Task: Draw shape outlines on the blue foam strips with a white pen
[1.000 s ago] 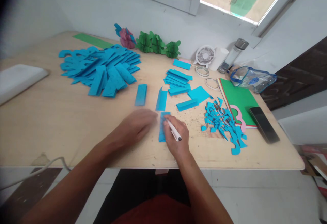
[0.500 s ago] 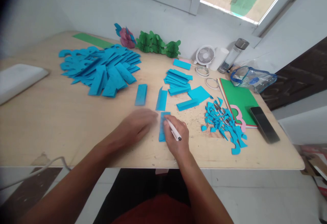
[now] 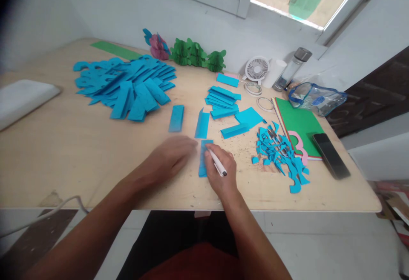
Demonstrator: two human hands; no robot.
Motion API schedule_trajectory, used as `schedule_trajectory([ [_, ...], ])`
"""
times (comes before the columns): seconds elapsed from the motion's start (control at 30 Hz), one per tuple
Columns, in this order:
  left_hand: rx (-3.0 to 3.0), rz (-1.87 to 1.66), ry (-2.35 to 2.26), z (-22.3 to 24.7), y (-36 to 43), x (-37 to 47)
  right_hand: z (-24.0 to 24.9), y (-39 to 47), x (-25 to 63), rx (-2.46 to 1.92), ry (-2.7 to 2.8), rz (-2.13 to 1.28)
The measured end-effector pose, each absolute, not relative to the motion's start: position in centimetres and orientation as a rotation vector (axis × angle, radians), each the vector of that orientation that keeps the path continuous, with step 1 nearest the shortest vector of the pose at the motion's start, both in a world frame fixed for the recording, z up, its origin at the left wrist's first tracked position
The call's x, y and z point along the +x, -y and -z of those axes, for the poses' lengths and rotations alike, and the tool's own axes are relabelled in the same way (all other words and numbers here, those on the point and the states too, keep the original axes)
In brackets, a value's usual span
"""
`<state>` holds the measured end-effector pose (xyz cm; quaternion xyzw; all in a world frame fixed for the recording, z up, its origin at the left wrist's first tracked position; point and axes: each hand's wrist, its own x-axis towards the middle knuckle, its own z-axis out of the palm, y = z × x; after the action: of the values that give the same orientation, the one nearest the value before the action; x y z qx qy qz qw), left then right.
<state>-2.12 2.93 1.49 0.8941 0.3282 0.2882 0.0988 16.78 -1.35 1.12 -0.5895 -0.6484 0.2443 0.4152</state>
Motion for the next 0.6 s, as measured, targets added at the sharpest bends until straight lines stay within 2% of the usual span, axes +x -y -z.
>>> schedule_trajectory([
  [0.6,2.647,-0.838,-0.975,-1.37,-2.95,-2.13,-0.79,1.21,16.87,-1.481,1.670,-0.573],
])
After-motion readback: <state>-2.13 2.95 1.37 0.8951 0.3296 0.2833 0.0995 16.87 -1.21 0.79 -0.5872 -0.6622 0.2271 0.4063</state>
